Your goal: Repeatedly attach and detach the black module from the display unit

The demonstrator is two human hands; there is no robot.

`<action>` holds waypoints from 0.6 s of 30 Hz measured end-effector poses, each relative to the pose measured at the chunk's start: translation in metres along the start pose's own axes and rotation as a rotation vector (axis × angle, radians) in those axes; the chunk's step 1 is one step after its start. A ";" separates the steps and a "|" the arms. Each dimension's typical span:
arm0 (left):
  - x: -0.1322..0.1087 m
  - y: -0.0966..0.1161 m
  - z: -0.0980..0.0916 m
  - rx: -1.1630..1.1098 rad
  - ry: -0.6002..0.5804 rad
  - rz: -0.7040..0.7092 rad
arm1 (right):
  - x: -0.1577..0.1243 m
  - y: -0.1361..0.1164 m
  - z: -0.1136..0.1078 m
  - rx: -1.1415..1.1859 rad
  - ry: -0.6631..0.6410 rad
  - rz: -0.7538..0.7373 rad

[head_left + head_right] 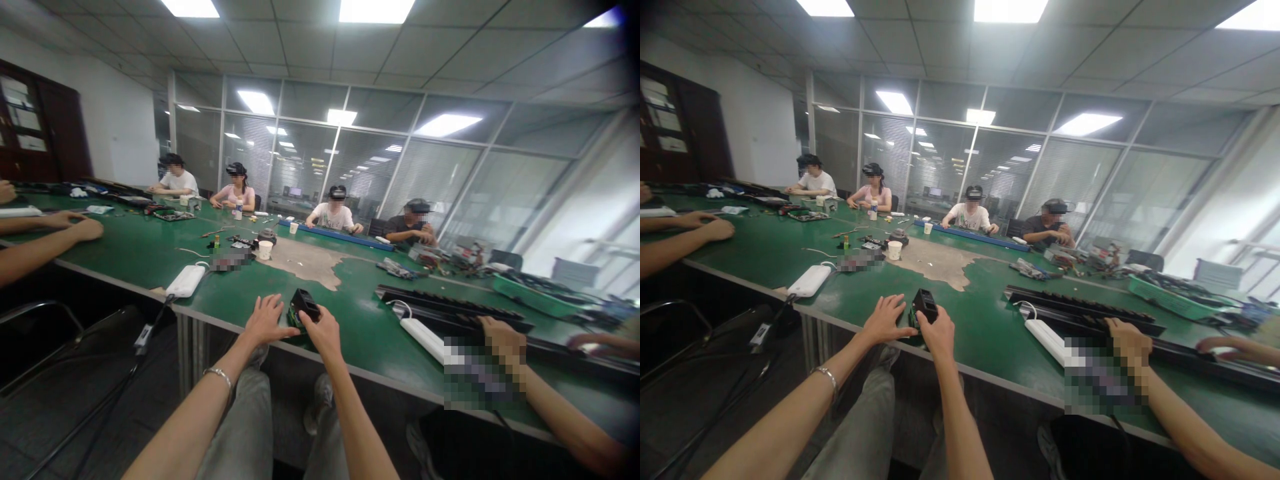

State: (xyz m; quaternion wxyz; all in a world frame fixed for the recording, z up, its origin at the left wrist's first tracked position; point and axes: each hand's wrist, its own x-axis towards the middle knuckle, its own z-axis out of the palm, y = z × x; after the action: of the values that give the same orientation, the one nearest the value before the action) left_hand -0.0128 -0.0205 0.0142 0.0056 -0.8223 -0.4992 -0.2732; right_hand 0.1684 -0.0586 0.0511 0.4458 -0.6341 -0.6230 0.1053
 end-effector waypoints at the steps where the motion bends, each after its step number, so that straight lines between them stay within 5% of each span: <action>1: 0.000 0.000 0.000 0.001 0.003 0.004 | -0.001 -0.002 0.001 -0.020 -0.006 -0.003; 18: -0.001 -0.004 0.002 0.008 -0.021 0.038 | -0.014 -0.011 0.002 -0.287 -0.144 0.014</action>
State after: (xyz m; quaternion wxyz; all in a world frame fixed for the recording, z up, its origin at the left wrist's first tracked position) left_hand -0.0154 -0.0187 0.0112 0.0088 -0.8344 -0.4846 -0.2624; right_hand 0.1570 -0.0721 0.0515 0.3041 -0.6865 -0.6575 0.0633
